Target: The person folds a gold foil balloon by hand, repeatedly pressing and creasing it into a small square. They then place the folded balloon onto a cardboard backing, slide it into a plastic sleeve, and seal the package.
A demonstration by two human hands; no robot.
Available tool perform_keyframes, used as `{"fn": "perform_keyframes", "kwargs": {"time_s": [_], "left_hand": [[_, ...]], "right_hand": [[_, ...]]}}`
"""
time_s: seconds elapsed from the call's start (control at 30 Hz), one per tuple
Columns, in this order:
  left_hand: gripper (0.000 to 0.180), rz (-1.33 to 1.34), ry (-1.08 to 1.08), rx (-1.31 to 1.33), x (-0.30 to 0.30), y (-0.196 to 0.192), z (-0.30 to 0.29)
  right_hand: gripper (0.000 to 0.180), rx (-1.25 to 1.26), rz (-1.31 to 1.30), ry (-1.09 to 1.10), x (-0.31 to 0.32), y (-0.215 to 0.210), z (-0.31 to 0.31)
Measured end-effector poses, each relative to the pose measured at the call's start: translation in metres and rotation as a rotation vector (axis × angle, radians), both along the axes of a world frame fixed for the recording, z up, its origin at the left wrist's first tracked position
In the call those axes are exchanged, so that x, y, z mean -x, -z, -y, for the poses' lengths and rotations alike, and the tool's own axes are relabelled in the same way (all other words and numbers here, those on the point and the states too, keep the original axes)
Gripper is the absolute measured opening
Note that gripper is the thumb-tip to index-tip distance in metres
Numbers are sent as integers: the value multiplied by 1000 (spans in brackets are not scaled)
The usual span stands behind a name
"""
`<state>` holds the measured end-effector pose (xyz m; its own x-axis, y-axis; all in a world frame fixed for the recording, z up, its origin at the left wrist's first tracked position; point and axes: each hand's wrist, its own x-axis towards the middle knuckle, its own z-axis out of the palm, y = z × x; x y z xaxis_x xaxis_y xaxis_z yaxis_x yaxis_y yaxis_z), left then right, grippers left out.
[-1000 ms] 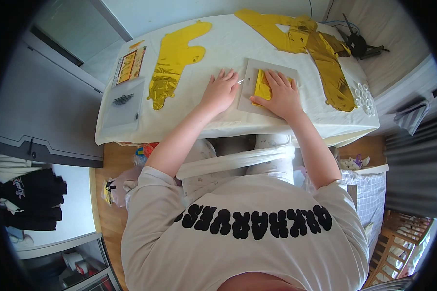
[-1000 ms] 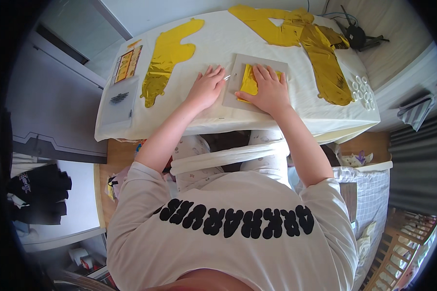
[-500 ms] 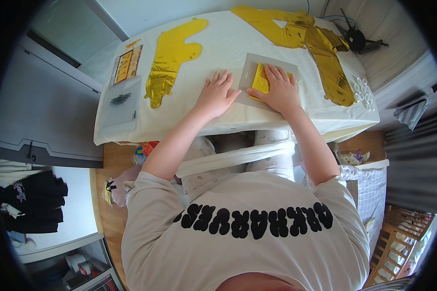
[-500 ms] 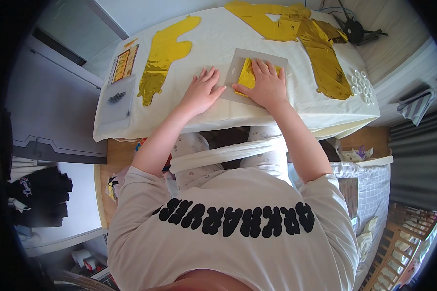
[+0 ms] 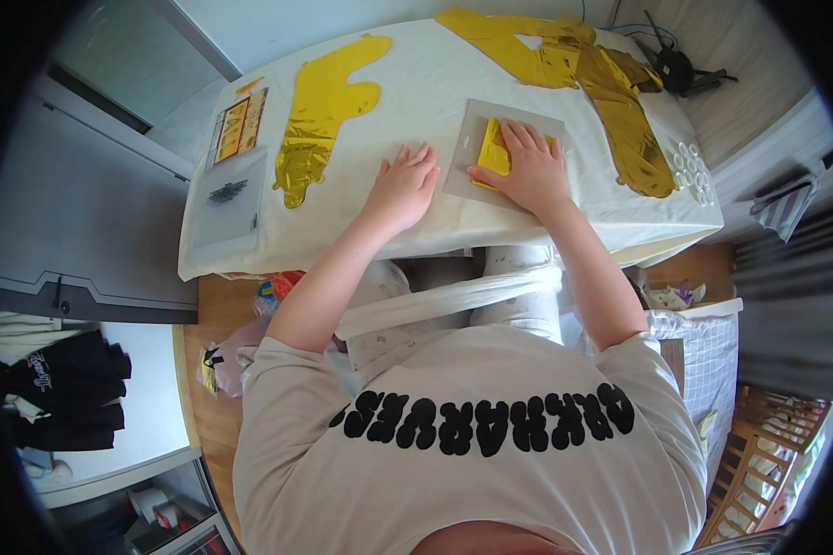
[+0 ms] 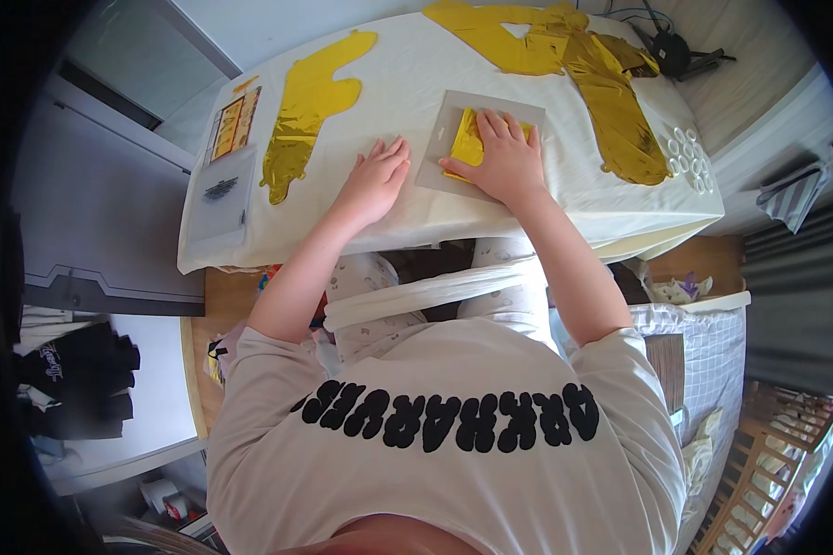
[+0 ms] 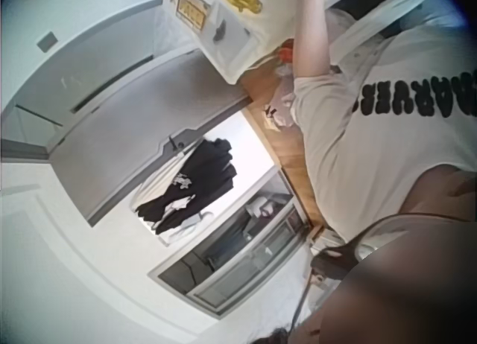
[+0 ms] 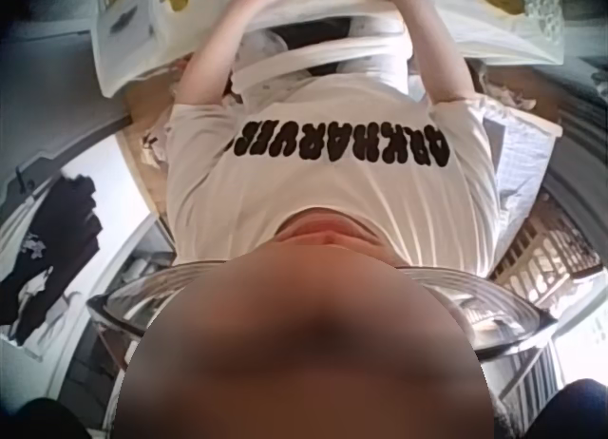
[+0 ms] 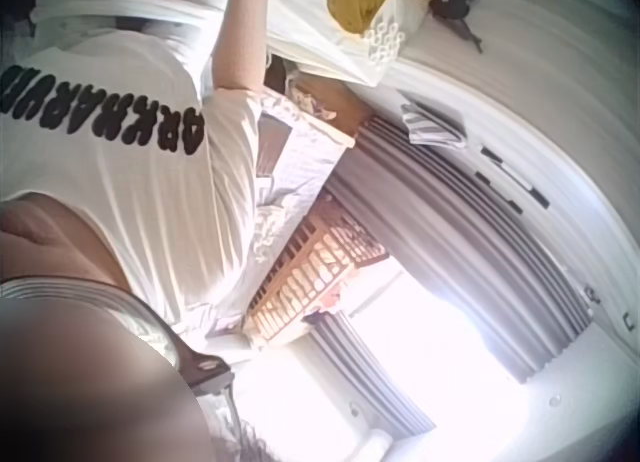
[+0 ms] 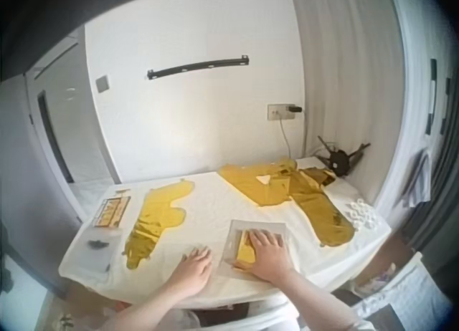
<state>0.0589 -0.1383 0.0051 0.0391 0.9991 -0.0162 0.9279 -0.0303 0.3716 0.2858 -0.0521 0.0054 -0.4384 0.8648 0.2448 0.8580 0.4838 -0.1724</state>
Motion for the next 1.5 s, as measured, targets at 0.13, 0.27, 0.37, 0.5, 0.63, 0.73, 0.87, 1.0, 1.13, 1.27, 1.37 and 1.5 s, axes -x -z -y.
{"fn": "perform_keyframes", "kwargs": {"time_s": [0.13, 0.27, 0.37, 0.5, 0.63, 0.73, 0.87, 1.0, 1.13, 1.27, 1.37, 1.5], "left_hand": [[58, -19, 4, -25, -8, -5, 1], [60, -78, 93, -74, -2, 2, 11], [58, -39, 83, -62, 3, 7, 15], [56, 32, 65, -5, 4, 4, 21], [54, 64, 27, 26, -1, -5, 20], [54, 76, -1, 16, -7, -4, 15], [55, 91, -10, 79, -8, -10, 11], [55, 104, -6, 100, -3, -16, 12], [54, 177, -36, 65, 12, -19, 17], [48, 488, -181, 39, 26, -50, 32], [41, 646, -140, -300, 54, -60, 44], [36, 769, -177, -843, 71, -73, 27]], "right_hand": [[105, 8, 5, 1, 0, -1, 0], [105, 19, 1, 3, 1, -2, 0], [104, 12, -10, 10, 1, -2, 0], [104, 17, -6, 14, 0, -2, 0], [104, -3, -12, 13, 0, -2, 1], [104, -11, -11, 9, 0, 0, 0], [105, -2, -6, 13, 0, -1, 1], [105, 3, -9, 17, 1, -1, 0], [105, -3, -15, 19, 1, 0, 0], [105, 5, 6, 35, -1, 0, 0], [105, 4, -9, 22, 0, -1, 1], [104, -4, 7, 21, 0, -1, 0]]}}
